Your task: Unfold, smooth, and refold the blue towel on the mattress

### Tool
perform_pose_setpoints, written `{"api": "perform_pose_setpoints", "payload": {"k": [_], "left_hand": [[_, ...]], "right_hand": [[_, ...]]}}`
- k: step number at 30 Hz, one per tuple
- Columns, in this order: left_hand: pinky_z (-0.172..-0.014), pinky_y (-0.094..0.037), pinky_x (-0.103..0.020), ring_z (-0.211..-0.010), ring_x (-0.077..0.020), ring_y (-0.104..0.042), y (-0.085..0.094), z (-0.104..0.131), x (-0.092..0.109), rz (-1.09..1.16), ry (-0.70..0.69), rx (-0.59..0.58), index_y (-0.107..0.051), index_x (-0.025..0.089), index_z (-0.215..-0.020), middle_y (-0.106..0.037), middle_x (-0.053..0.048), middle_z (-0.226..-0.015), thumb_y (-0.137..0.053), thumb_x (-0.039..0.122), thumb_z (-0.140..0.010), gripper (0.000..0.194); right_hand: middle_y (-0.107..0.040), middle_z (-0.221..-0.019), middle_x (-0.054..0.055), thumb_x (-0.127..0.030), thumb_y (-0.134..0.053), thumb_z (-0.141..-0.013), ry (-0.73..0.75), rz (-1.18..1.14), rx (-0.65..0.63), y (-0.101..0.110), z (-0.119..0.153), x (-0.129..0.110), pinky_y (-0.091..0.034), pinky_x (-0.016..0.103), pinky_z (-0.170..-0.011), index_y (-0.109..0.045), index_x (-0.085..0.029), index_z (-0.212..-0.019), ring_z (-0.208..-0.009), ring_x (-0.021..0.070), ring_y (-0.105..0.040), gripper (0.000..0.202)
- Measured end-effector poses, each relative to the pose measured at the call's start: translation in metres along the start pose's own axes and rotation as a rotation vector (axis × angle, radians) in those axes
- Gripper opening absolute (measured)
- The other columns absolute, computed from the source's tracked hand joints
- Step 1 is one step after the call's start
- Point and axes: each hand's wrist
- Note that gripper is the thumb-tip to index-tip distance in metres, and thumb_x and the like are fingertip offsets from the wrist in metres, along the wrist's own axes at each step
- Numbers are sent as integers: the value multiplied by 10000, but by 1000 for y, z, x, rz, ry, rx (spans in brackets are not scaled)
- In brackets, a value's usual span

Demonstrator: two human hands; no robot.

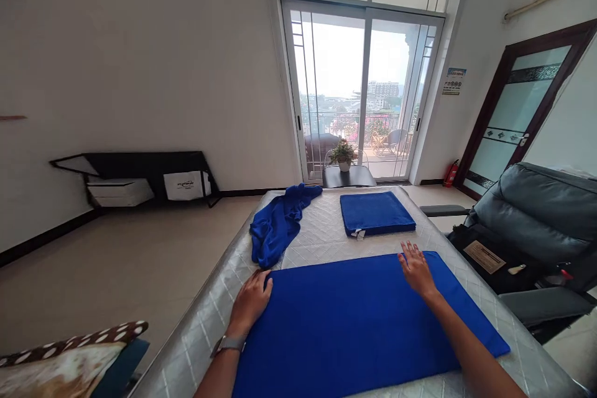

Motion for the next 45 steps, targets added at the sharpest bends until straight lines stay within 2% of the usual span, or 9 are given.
{"api": "perform_pose_setpoints", "payload": {"k": [3,7,10,13,17,21,28,36,45], "left_hand": [[-1107,-386,-392,-1262,-249,-568,1,1,1,9,1,9,-599,156,-1256,-656,-124,-1308,-363,319,-973,403],[-1093,-402,-387,-1255,-241,-572,-1,2,1,22,1,26,-605,166,-1249,-665,-110,-1293,-369,324,-974,395],[-1093,-402,-387,-1251,-238,-574,-3,1,-1,20,-8,38,-605,169,-1243,-664,-112,-1293,-376,309,-972,382],[-1089,-406,-381,-1230,-235,-589,-4,0,-4,9,-21,43,-602,166,-1239,-665,-123,-1288,-399,295,-965,365],[-1077,-416,-371,-1214,-231,-598,-6,-2,-7,-10,-43,49,-603,167,-1226,-676,-122,-1262,-422,278,-955,345],[-1078,-420,-392,-1232,-246,-588,-8,-2,-6,-14,-45,70,-605,150,-1227,-668,-141,-1272,-418,276,-952,355],[-1104,-395,-397,-1269,-257,-559,-4,2,-2,-34,-45,49,-585,115,-1265,-637,-161,-1326,-367,302,-981,404],[-1095,-399,-401,-1265,-255,-563,-4,3,-2,-20,-27,32,-588,143,-1268,-645,-144,-1317,-351,319,-984,410],[-1092,-406,-396,-1248,-255,-574,-3,2,-1,-14,-25,31,-596,152,-1254,-658,-129,-1295,-341,331,-976,417]], "right_hand": [[-186,-1654,25,-537,-176,-1028,228,-90,-108,-13,29,-67,-120,422,-1233,-217,-256,-1583,-1524,232,-86,624],[-75,-1662,26,-585,-154,-1015,525,-265,-248,-26,85,-169,-107,463,-1236,-145,-242,-1592,-1524,228,-44,671],[-56,-1660,57,-594,-212,-1009,634,-374,-296,-37,126,-231,-132,488,-1235,-131,-217,-1592,-1521,249,-33,699],[-54,-1657,88,-585,-283,-1004,675,-479,-290,-48,156,-275,-139,506,-1234,-139,-201,-1591,-1518,265,-33,716],[-61,-1652,103,-585,-312,-1000,641,-544,-316,-55,177,-304,-164,528,-1226,-155,-207,-1589,-1513,287,-44,717],[-60,-1650,93,-572,-329,-1001,584,-527,-340,-57,182,-304,-168,519,-1228,-179,-211,-1585,-1510,292,-49,703],[7,-1646,72,-584,-299,-1003,547,-457,-325,-59,175,-275,-133,508,-1235,-155,-232,-1588,-1509,278,8,697],[47,-1644,76,-671,-168,-974,418,-367,-355,-58,161,-231,-77,488,-1242,-91,-152,-1585,-1508,260,60,805],[19,-1646,85,-697,-139,-960,290,-231,-347,-36,153,-174,-54,439,-1243,-111,-126,-1577,-1516,243,29,841]]}}
Point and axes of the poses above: each hand's wrist, its own z-axis away from the middle knuckle, its own y-axis out of the back of the hand, x = y × z
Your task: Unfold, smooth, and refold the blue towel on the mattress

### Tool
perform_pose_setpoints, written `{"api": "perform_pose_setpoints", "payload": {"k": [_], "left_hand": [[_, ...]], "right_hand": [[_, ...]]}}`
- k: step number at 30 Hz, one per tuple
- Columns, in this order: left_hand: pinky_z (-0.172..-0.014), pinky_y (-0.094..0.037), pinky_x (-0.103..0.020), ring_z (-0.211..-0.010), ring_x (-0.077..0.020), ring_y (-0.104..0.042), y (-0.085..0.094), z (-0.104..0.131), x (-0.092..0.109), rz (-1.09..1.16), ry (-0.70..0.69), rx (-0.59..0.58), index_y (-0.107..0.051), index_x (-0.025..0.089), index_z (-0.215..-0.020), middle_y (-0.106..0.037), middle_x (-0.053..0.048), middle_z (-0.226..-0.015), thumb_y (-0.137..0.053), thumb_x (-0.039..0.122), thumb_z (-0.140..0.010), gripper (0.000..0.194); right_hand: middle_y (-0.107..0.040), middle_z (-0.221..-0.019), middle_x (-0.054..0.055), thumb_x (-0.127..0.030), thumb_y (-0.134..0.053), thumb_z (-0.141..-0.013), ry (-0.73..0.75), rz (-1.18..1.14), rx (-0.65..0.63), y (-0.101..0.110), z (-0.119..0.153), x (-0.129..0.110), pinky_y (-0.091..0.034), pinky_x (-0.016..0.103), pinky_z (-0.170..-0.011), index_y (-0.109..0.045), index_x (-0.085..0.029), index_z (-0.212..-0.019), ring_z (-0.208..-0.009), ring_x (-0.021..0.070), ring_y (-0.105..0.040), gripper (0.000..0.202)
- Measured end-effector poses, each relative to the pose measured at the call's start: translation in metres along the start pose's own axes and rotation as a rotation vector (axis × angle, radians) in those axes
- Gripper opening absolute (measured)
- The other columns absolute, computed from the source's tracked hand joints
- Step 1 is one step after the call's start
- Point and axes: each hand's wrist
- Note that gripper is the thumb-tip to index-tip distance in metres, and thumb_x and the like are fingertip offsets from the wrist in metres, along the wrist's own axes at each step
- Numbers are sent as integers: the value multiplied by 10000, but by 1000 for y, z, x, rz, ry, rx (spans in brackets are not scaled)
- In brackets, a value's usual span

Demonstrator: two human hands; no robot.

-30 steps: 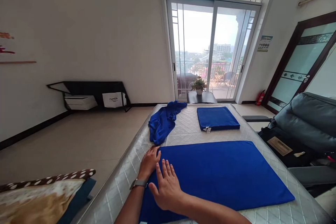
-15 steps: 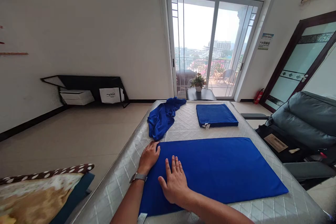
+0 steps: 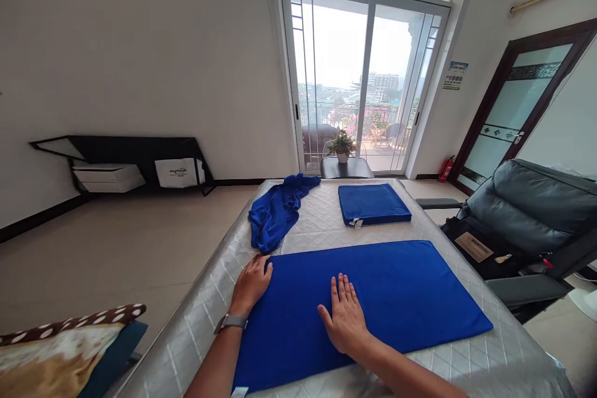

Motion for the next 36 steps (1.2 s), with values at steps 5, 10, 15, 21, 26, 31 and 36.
{"api": "perform_pose_setpoints", "payload": {"k": [5,10,15,21,26,31,36], "left_hand": [[-1080,-425,-397,-1237,-254,-584,2,-1,1,16,1,7,-613,163,-1241,-671,-118,-1279,-364,338,-958,415],[-1099,-410,-411,-1266,-265,-566,1,-1,-1,5,6,-17,-601,145,-1257,-656,-134,-1304,-335,352,-964,446],[-1103,-411,-423,-1269,-273,-565,-2,-2,-4,16,-3,-22,-588,136,-1272,-653,-139,-1307,-302,384,-966,486],[-1093,-416,-429,-1262,-279,-568,-1,-2,-3,31,12,-39,-580,131,-1279,-650,-141,-1309,-287,407,-965,511],[-1080,-430,-436,-1246,-282,-582,-3,-3,-5,57,15,-34,-588,144,-1266,-658,-132,-1298,-295,426,-959,510],[-1086,-427,-422,-1237,-274,-592,-6,-5,-9,51,18,-42,-590,149,-1261,-663,-133,-1291,-309,425,-951,501],[-1091,-424,-409,-1254,-265,-584,-7,-6,-9,35,33,-43,-590,173,-1249,-661,-117,-1296,-298,433,-942,497]], "right_hand": [[4,-1647,86,-706,-105,-956,-50,35,6,12,10,26,-61,427,-1240,-119,-132,-1575,-1520,232,12,845],[-14,-1650,68,-713,-137,-955,-58,34,42,20,17,52,-87,457,-1238,-120,-161,-1579,-1522,240,-16,833],[-9,-1654,50,-677,-154,-974,-69,59,60,30,21,79,-90,453,-1238,-114,-191,-1582,-1522,229,-14,780],[-25,-1662,33,-667,-135,-980,-94,103,79,49,29,122,-98,434,-1238,-103,-228,-1584,-1524,211,-29,747],[-70,-1664,46,-677,-134,-976,-126,164,141,64,38,173,-120,434,-1235,-138,-244,-1583,-1523,207,-77,746],[-126,-1659,52,-698,-174,-965,-178,219,210,80,47,229,-151,459,-1229,-153,-268,-1584,-1519,219,-112,754],[-161,-1654,67,-705,-176,-960,-256,255,267,93,55,282,-170,439,-1229,-189,-248,-1582,-1514,222,-148,772]]}}
Point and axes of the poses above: each hand's wrist, its own z-axis away from the middle knuckle, its own y-axis out of the back of the hand, x = y × z
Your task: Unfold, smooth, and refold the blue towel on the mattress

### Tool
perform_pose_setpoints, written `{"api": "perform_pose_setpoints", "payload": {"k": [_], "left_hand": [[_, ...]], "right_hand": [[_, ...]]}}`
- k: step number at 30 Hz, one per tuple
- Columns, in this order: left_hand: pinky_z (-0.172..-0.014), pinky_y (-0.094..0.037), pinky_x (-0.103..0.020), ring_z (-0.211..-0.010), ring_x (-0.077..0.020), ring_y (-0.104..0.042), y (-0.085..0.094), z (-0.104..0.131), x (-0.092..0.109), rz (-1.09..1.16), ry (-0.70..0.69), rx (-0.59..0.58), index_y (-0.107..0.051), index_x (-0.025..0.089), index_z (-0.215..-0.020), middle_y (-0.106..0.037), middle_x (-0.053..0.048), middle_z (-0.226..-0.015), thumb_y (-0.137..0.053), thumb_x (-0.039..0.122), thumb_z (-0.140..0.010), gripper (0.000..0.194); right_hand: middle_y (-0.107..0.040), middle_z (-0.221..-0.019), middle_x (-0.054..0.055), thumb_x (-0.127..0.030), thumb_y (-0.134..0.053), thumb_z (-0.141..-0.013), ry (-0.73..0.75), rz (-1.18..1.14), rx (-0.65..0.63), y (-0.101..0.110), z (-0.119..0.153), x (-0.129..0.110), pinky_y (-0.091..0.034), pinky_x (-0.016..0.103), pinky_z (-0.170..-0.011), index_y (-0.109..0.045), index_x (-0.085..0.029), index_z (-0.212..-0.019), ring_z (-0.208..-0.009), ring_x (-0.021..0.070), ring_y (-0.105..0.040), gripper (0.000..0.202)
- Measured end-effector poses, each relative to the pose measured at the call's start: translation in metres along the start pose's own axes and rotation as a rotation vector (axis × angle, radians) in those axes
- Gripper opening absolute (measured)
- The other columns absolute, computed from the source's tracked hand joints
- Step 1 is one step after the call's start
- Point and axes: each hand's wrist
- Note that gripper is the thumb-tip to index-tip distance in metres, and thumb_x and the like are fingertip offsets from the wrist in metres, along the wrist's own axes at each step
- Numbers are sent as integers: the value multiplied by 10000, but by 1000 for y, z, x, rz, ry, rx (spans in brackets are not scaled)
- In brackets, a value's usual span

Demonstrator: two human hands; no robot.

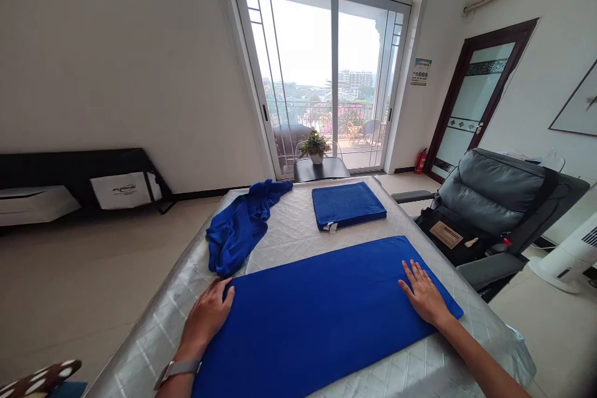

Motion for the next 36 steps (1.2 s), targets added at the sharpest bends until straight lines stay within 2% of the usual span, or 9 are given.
{"api": "perform_pose_setpoints", "payload": {"k": [7,10,12,16,21,24,27,31,36], "left_hand": [[-1082,-429,-425,-1250,-276,-584,-2,0,-1,5,-9,1,-588,172,-1250,-668,-126,-1280,-289,446,-939,511],[-1088,-420,-433,-1253,-280,-579,-1,0,-1,4,-2,-5,-584,154,-1258,-658,-138,-1296,-281,448,-944,526],[-1089,-417,-437,-1250,-284,-580,0,0,0,6,-2,-2,-585,139,-1259,-653,-148,-1303,-279,445,-945,535],[-1046,-457,-425,-1199,-281,-617,2,1,2,17,-3,1,-607,171,-1239,-692,-121,-1246,-325,426,-937,485],[-1060,-445,-425,-1212,-276,-609,1,1,1,11,-15,18,-608,172,-1231,-692,-119,-1244,-321,418,-936,479],[-1065,-443,-425,-1213,-276,-609,1,1,1,6,-24,18,-607,167,-1228,-689,-126,-1247,-318,409,-939,475],[-1055,-454,-424,-1209,-278,-613,3,2,2,0,-28,15,-611,163,-1223,-686,-129,-1252,-326,401,-942,465],[-1079,-434,-410,-1226,-263,-603,6,2,4,-5,-30,8,-604,157,-1235,-671,-130,-1282,-321,390,-954,461],[-1080,-434,-390,-1238,-258,-596,4,2,3,-13,-30,16,-596,149,-1245,-660,-131,-1298,-303,394,-956,479]], "right_hand": [[-210,-1647,59,-668,-183,-970,-52,10,30,1,-5,51,-197,424,-1225,-164,-241,-1590,-1505,219,-190,753],[-213,-1645,75,-667,-164,-971,-83,-1,37,3,-7,51,-207,436,-1219,-197,-221,-1586,-1508,233,-181,760],[-207,-1645,97,-668,-137,-970,-127,-11,65,5,-8,39,-205,457,-1216,-214,-193,-1582,-1511,253,-165,778],[-156,-1657,59,-658,-105,-977,-70,-55,60,15,-13,-24,-154,470,-1227,-190,-222,-1586,-1520,248,-116,754],[-133,-1658,0,-610,-184,-1007,257,-187,-103,28,-12,-154,-130,461,-1233,-179,-294,-1580,-1524,217,-77,654],[-124,-1657,-10,-571,-246,-1018,461,-286,-170,21,-8,-228,-140,485,-1229,-189,-325,-1575,-1522,237,-85,611],[-138,-1653,1,-566,-279,-1017,599,-355,-203,1,-5,-280,-167,496,-1222,-205,-325,-1572,-1518,255,-111,610],[-144,-1653,15,-575,-253,-1018,597,-368,-208,-21,-11,-305,-157,508,-1222,-222,-312,-1570,-1518,263,-107,612],[-96,-1660,3,-595,-223,-1013,547,-301,-240,-20,-28,-276,-128,502,-1225,-191,-315,-1576,-1523,255,-64,629]]}}
Point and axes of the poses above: each hand's wrist, its own z-axis away from the middle knuckle, its own y-axis out of the back of the hand, x = y × z
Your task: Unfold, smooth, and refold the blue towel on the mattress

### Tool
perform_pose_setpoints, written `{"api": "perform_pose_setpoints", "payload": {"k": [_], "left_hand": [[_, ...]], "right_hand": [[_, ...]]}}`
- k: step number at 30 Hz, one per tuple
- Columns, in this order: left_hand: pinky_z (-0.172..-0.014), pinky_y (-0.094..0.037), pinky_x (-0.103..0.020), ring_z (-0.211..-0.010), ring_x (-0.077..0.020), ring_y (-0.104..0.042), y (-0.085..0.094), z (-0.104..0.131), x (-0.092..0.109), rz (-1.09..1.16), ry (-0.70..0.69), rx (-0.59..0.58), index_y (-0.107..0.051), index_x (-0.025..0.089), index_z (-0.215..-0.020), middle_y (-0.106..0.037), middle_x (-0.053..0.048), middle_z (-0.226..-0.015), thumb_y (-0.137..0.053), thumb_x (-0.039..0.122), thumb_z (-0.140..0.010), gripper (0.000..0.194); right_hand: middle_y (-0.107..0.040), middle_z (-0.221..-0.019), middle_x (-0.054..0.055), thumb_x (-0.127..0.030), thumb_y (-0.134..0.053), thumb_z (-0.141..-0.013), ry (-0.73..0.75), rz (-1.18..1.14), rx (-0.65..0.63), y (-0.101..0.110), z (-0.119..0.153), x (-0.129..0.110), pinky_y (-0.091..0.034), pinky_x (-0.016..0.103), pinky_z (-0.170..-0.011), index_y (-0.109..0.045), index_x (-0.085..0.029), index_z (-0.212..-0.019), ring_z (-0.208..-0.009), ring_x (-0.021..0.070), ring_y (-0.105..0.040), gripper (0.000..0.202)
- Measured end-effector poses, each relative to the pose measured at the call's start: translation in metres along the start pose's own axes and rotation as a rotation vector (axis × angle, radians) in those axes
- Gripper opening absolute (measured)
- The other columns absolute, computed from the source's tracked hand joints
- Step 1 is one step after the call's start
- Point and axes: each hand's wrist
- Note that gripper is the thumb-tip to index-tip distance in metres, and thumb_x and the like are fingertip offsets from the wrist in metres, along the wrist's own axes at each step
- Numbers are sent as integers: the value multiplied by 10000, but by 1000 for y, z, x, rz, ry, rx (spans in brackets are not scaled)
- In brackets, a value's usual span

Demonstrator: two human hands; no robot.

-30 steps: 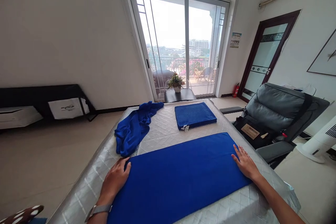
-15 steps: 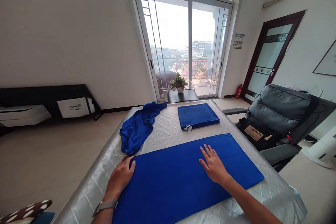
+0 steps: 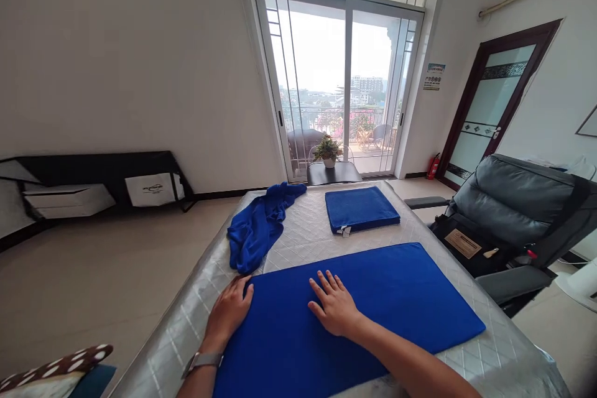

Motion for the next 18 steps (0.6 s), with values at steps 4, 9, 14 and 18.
{"api": "perform_pose_setpoints", "payload": {"k": [4,9,14,18], "left_hand": [[-1101,-410,-395,-1269,-261,-569,-2,0,-1,-13,0,-18,-578,141,-1266,-652,-131,-1308,-287,400,-959,496],[-1093,-414,-419,-1260,-271,-572,1,1,2,4,13,-22,-580,136,-1279,-658,-135,-1301,-293,401,-967,500],[-1078,-428,-420,-1254,-275,-579,3,3,4,6,14,-5,-584,146,-1275,-662,-127,-1294,-293,407,-970,496],[-1091,-416,-420,-1269,-274,-566,1,1,1,0,3,-13,-578,141,-1271,-655,-133,-1299,-279,406,-970,500]], "right_hand": [[-89,-1662,-11,-601,-196,-1011,-132,76,-3,24,16,41,-83,471,-1232,-171,-307,-1579,-1526,233,-34,640],[-75,-1663,-20,-666,-131,-984,-319,172,30,51,43,105,-73,437,-1233,-150,-316,-1581,-1526,213,-29,693],[-74,-1665,-16,-697,-114,-965,-473,250,97,70,76,173,-89,438,-1231,-153,-316,-1582,-1525,214,-64,726],[-81,-1667,6,-675,-118,-970,-602,308,146,81,99,220,-83,437,-1231,-150,-292,-1588,-1524,216,-86,727]]}}
Point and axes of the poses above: each hand's wrist, its own z-axis away from the middle knuckle, its own y-axis out of the back of the hand, x = y × z
